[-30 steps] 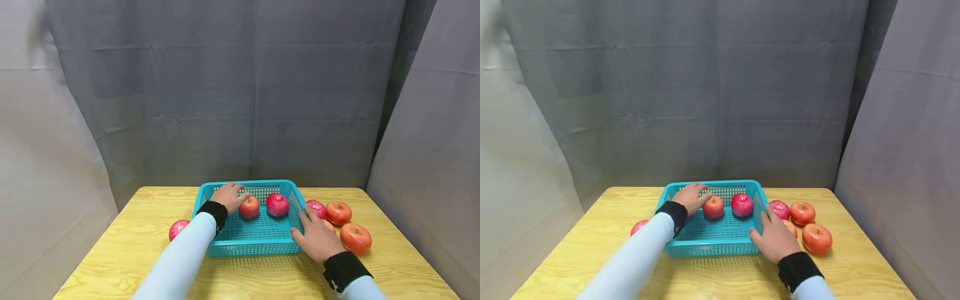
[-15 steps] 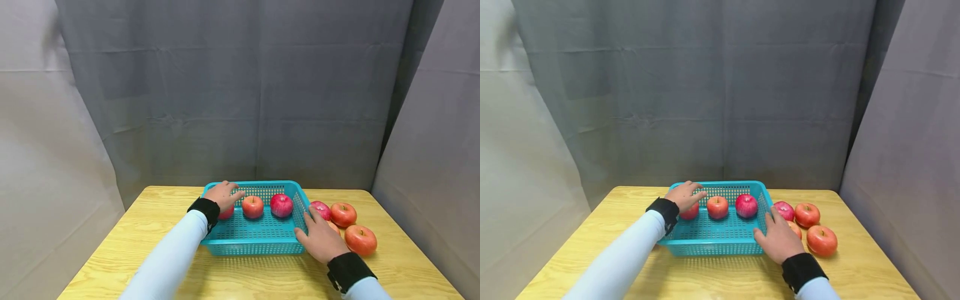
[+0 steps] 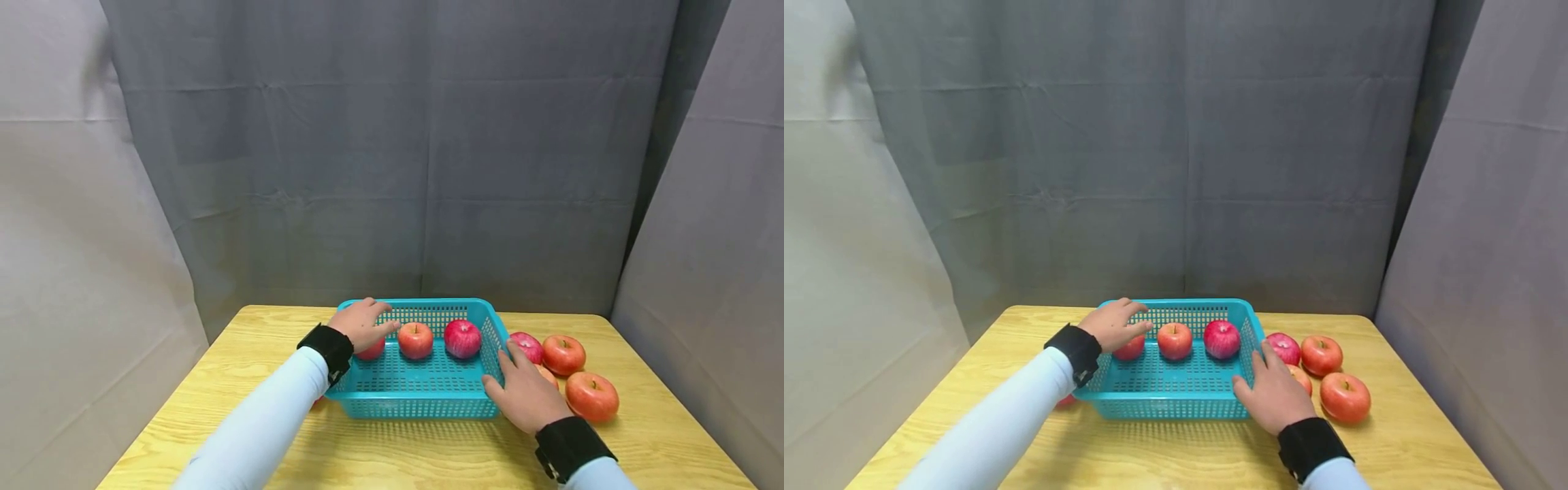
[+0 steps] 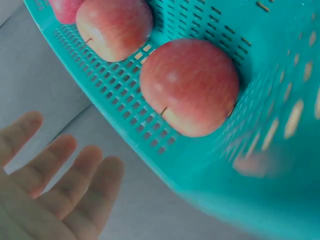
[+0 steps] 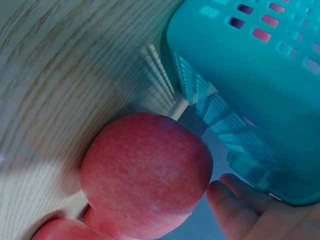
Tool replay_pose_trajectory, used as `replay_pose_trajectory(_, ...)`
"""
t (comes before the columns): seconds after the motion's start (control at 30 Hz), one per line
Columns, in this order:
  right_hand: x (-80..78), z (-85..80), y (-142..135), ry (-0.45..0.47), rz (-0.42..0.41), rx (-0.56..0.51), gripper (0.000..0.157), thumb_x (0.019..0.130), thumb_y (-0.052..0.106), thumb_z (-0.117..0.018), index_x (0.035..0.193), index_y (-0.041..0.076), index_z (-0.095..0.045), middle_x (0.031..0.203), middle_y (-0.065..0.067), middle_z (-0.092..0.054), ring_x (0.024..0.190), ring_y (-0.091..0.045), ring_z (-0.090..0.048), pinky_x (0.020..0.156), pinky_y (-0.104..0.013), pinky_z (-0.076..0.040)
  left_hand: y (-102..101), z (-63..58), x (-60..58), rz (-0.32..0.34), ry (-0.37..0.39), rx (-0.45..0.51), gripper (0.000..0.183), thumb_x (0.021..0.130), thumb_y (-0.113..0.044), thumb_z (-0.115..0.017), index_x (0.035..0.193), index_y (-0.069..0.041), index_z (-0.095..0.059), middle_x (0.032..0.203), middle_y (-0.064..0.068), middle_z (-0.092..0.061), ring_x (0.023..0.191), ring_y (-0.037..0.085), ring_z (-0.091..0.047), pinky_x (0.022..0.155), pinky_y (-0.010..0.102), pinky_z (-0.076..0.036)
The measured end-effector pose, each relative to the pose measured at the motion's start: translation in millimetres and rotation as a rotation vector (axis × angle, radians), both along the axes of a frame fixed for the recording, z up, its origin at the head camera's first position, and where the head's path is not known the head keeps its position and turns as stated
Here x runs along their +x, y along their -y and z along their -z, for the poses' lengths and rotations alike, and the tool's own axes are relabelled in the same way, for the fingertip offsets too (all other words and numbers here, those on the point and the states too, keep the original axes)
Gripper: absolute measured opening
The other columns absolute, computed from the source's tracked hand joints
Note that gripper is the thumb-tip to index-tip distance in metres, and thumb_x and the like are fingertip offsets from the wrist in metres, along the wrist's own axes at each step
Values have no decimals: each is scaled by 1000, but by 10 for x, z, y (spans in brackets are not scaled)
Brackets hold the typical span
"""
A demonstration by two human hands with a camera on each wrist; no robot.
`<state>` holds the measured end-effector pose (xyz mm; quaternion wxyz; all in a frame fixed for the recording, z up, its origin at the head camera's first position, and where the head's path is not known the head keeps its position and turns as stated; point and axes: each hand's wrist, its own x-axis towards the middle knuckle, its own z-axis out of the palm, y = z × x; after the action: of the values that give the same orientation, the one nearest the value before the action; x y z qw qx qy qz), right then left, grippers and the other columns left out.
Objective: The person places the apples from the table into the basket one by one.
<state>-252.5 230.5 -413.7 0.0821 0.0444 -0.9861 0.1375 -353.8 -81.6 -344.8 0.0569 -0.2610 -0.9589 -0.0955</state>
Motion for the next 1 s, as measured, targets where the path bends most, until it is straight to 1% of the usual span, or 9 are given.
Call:
replay_pose_trajectory(0.1, -11, 5, 4, -4, -5, -2, 83, 91, 64, -40, 141, -3, -37, 150, -25, -19, 128, -45, -28, 91, -66, -40, 48, -53, 50, 27, -13, -33, 58, 94, -60, -41, 137, -21, -49, 133, 5, -50, 114, 20, -50, 95, 40, -45)
replay_pose_trajectory(0.17, -19, 5, 0, -10, -6, -4, 83, 91, 64, -40, 141, -3, -37, 150, -25, -19, 128, -45, -28, 91, -66, -40, 90, -86, 75, 29, -26, -55, 59, 94, -61, -42, 137, -22, -49, 133, 5, -50, 115, 20, -49, 94, 40, -46)
replay_pose_trajectory(0.27, -28, 0, -6, -20, -8, -1, 83, 91, 64, -39, 141, -4, -37, 150, -25, -19, 128, -45, -28, 91, -66, -40, 173, -115, 95, 15, -37, -62, 57, 93, -59, -45, 137, -23, -49, 134, 5, -49, 117, 22, -47, 93, 41, -47)
replay_pose_trajectory(0.37, -35, -4, -6, -26, -13, 2, 84, 92, 64, -39, 140, -4, -38, 150, -25, -19, 127, -46, -30, 90, -66, -41, 280, -107, 95, -13, -36, -53, 55, 93, -58, -47, 137, -24, -50, 134, 5, -49, 117, 24, -46, 93, 43, -47)
replay_pose_trajectory(0.5, -42, -1, -1, -34, -26, 0, 83, 92, 64, -39, 139, -5, -39, 149, -26, -20, 126, -46, -31, 90, -65, -41, 439, -33, 70, -34, -58, -54, 52, 93, -54, -47, 135, -23, -52, 131, 5, -51, 115, 25, -47, 92, 44, -47)
replay_pose_trajectory(0.6, -41, -2, 5, -25, -26, -1, 83, 92, 63, -39, 139, -5, -39, 149, -26, -20, 127, -45, -30, 91, -65, -40, 555, 48, 42, -52, -88, -74, 51, 90, -49, -50, 133, -22, -53, 127, 4, -54, 111, 24, -50, 91, 43, -47)
replay_pose_trajectory(0.67, -42, -1, 7, -17, -20, -1, 83, 92, 63, -39, 140, -5, -39, 150, -26, -20, 128, -45, -29, 91, -65, -40, 627, 82, 41, -61, -94, -71, 51, 87, -44, -53, 132, -20, -54, 125, 4, -55, 109, 23, -51, 91, 43, -48)
replay_pose_trajectory(0.87, -56, 5, 3, -11, -18, -4, 84, 91, 64, -40, 140, -4, -38, 150, -26, -19, 128, -46, -28, 90, -66, -41, 826, 130, 103, -93, -64, -58, 52, 85, -38, -56, 132, -18, -54, 125, 6, -55, 110, 23, -51, 90, 44, -48)
replay_pose_trajectory(1.0, -67, 4, -6, -10, -21, -4, 86, 91, 66, -39, 140, -4, -38, 150, -26, -19, 127, -46, -28, 90, -67, -40, 960, 185, 132, -120, -52, -56, 51, 83, -38, -58, 129, -16, -56, 121, 5, -57, 106, 23, -52, 89, 44, -49)
